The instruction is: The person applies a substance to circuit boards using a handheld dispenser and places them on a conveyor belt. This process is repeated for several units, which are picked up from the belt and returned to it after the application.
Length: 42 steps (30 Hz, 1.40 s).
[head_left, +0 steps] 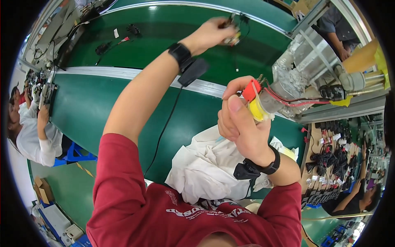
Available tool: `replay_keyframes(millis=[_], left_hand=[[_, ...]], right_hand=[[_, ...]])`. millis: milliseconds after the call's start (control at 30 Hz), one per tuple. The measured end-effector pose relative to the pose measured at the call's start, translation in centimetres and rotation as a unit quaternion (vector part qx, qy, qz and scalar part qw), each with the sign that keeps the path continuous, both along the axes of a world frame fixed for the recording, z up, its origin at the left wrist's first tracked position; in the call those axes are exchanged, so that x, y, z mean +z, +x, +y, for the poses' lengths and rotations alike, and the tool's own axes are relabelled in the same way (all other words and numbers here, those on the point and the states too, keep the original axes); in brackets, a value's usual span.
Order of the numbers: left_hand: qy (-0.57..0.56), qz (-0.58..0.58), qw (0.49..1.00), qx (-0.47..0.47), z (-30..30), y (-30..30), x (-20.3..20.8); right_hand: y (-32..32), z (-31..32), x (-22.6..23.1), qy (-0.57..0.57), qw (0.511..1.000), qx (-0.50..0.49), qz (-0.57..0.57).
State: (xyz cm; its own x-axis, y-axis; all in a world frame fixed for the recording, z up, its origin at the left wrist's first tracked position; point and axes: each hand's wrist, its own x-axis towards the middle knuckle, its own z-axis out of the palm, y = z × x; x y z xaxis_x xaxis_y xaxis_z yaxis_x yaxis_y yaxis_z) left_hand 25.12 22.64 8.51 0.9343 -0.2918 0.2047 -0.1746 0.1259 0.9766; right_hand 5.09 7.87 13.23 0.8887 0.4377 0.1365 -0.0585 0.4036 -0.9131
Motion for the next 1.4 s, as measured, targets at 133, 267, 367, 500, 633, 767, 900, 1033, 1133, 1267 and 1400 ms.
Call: replay_keyframes(millis=[133,267,367,500,633,767,900,1033,1133,1267,1400], left_hand=[[0.208,0.114,0.97,0.06,2.6,-0.2,-6.5],[0.261,0.065,0.957,0.112,2.6,0.2,-7.0],[0.341,0.017,0.927,0.152,3.0,0.4,-7.9],[0.404,0.022,0.896,0.185,3.1,-0.3,-7.9],[0.447,-0.138,0.814,0.345,3.4,-2.5,-10.0],[0.192,-0.109,0.913,0.342,3.5,-7.3,-9.3],[-0.032,-0.048,0.966,0.254,3.3,-10.7,-9.5],[-0.076,-0.031,0.981,0.175,3.5,-10.4,-9.6],[-0.061,0.001,0.986,0.155,4.4,-10.5,-9.6],[-0.032,0.015,0.99,0.136,5.0,-10.8,-9.4],[-0.027,0.01,0.989,0.144,5.4,-10.7,-9.6]], right_hand=[[0.1,0.2,-0.2,0.01,1.0,0.011,0.006],[0.3,0.0,-0.5,0.013,1.0,0.001,-0.001],[0.3,0.3,-0.4,-0.033,0.999,-0.004,-0.04],[0.5,0.3,-0.4,-0.038,0.999,-0.014,-0.036],[0.6,0.8,-0.4,-0.031,0.999,-0.008,-0.037],[1.0,1.1,-0.5,-0.037,0.998,-0.012,-0.042],[0.9,1.8,-0.1,-0.042,0.998,-0.029,-0.033],[1.0,2.1,-0.3,-0.051,0.996,-0.042,-0.052],[1.3,2.2,-0.5,-0.007,0.999,-0.022,-0.042],[1.6,2.5,-0.7,0.002,0.999,-0.013,-0.048],[1.8,2.9,-0.6,0.008,0.999,-0.01,-0.048]])
